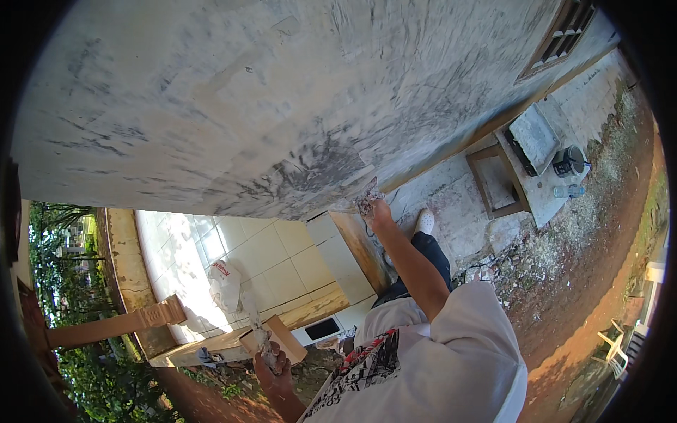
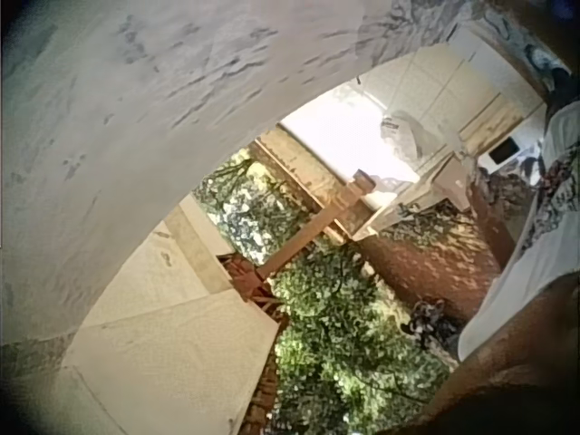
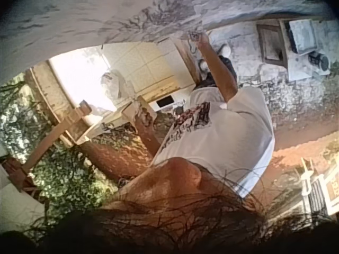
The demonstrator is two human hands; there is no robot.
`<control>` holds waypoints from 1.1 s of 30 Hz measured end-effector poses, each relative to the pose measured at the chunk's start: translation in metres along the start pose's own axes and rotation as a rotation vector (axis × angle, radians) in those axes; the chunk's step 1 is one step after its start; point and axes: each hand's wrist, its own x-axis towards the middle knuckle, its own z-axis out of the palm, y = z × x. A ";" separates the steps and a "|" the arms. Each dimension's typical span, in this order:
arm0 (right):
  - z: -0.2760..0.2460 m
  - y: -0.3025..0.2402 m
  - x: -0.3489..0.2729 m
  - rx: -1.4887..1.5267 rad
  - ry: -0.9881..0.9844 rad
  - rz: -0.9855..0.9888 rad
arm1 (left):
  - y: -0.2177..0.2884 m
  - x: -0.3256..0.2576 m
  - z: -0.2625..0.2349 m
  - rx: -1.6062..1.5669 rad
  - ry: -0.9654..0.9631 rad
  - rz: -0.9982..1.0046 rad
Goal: The person applies wall putty to a wall using a spatula and a putty knife, smoothing the putty onto the surface.
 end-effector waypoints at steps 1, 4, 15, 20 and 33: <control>-0.006 0.003 0.011 0.003 0.004 0.002 | 0.001 0.000 0.002 0.006 -0.020 -0.001; -0.025 -0.008 0.065 0.125 0.159 -0.007 | 0.005 0.004 0.012 0.055 -0.090 -0.031; 0.045 -0.027 -0.002 0.109 -0.112 -0.091 | 0.007 -0.002 0.017 0.099 -0.018 -0.050; 0.062 -0.038 -0.065 -0.046 -0.151 0.022 | 0.009 0.001 0.025 0.108 -0.072 -0.069; 0.077 -0.032 -0.015 0.013 0.046 0.010 | 0.007 0.000 0.029 0.032 -0.050 -0.068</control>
